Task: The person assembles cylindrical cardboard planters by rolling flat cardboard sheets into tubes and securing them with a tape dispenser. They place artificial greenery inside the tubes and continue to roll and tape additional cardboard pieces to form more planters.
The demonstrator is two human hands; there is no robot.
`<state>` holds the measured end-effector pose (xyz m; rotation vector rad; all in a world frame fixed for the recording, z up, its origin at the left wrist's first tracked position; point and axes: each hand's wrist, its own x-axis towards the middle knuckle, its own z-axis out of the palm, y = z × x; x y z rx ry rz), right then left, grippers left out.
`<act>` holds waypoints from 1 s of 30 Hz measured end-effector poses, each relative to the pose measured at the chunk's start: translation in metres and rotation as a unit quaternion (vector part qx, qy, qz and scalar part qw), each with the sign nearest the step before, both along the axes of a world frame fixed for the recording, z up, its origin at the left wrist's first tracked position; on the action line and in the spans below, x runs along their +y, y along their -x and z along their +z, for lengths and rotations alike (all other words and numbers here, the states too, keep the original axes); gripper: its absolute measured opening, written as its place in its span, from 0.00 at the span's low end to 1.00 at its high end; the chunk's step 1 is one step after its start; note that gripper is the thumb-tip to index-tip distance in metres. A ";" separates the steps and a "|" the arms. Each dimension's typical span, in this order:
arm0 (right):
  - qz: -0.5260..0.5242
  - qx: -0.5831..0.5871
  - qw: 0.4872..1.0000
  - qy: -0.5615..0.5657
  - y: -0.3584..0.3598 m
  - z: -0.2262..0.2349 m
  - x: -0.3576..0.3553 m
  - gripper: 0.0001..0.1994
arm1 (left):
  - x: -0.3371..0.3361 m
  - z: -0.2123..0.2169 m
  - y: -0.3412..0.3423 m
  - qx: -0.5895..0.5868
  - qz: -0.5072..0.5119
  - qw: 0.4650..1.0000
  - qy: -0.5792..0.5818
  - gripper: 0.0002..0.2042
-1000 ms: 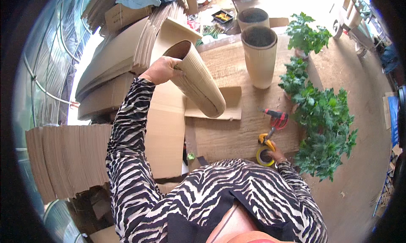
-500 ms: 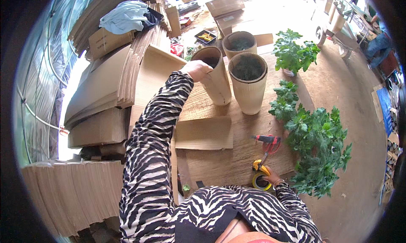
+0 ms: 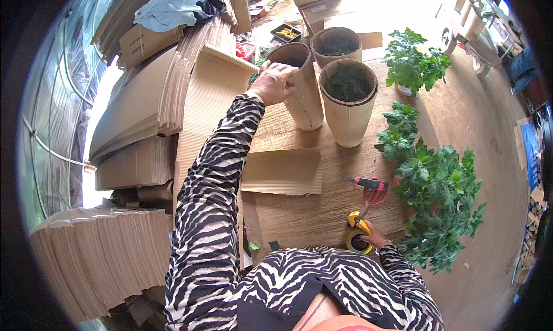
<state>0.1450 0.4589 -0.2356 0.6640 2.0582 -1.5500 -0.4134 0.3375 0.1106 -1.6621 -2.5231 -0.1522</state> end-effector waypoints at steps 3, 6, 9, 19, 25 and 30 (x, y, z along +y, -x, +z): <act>-0.017 -0.015 1.000 0.020 0.002 0.006 -0.001 0.41 | 0.004 -0.007 -0.004 0.030 0.037 0.997 -0.052 0.24; -0.031 -0.010 0.999 0.035 0.003 0.008 -0.004 0.42 | 0.015 -0.003 -0.019 0.068 0.107 0.985 -0.113 0.19; -0.030 -0.024 0.998 0.040 0.002 0.002 -0.004 0.42 | 0.040 -0.004 -0.019 0.027 0.189 0.977 -0.092 0.17; -0.005 -0.048 0.999 0.009 0.000 0.016 -0.002 0.42 | 0.049 -0.024 -0.019 0.101 0.093 0.976 -0.170 0.10; -0.006 -0.055 0.998 0.002 0.008 0.035 0.000 0.43 | 0.042 -0.017 -0.022 0.101 0.106 0.983 -0.111 0.11; 0.010 -0.056 0.998 -0.025 0.009 0.030 0.001 0.44 | 0.045 -0.017 -0.021 0.120 0.103 0.979 -0.126 0.09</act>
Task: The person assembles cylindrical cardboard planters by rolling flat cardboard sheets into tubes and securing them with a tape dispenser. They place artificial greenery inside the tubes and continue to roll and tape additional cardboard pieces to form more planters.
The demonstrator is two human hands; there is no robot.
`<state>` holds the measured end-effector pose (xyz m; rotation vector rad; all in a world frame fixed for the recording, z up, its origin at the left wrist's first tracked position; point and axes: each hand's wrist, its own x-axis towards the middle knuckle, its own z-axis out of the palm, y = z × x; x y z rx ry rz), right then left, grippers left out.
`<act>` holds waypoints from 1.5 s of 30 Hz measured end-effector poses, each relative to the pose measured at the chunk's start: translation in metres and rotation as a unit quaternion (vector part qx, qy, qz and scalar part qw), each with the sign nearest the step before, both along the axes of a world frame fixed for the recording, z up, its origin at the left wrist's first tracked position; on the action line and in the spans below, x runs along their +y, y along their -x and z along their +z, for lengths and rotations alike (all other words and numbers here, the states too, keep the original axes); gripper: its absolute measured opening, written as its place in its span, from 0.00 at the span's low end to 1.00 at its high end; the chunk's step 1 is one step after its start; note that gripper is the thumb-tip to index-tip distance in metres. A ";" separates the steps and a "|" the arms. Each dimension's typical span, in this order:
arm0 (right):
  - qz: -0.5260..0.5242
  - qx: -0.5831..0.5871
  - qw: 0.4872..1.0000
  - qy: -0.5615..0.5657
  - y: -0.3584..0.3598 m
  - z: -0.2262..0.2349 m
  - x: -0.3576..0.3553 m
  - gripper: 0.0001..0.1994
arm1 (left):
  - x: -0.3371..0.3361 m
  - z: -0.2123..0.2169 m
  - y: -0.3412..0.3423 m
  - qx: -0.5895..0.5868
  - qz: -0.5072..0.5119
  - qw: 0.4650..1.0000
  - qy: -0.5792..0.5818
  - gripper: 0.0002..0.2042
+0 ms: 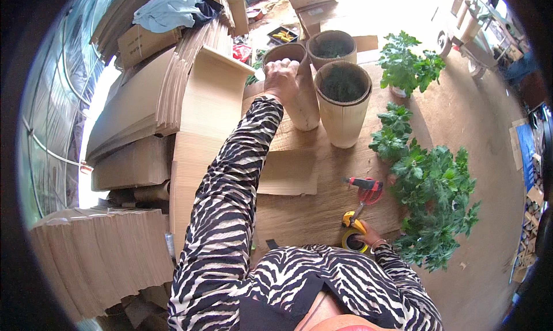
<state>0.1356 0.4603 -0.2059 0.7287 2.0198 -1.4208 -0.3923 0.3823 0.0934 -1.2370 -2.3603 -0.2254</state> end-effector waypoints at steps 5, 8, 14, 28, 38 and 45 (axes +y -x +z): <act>0.044 0.024 0.992 -0.120 -0.002 -0.004 -0.014 0.37 | -0.004 -0.008 -0.007 -0.030 0.053 0.998 0.014 0.23; -0.039 0.103 0.987 -0.114 -0.003 0.001 -0.020 0.34 | -0.007 -0.012 -0.013 -0.026 0.057 0.997 -0.036 0.32; -0.185 0.122 0.963 -0.156 -0.008 0.022 -0.018 0.33 | -0.036 -0.004 -0.067 -0.071 -0.062 0.964 -0.247 0.30; -0.435 -0.062 0.876 -0.200 0.017 0.043 -0.013 0.29 | -0.346 -0.281 -0.292 -0.675 0.396 0.475 -0.402 0.17; -0.245 -0.069 0.895 -0.366 -0.068 -0.019 0.030 0.38 | -0.295 -0.346 -0.192 -0.744 0.372 0.206 -0.515 0.35; -0.042 -0.074 0.936 -0.341 -0.096 0.052 -0.057 0.30 | -0.293 -0.403 -0.172 -0.740 0.378 0.209 -0.515 0.10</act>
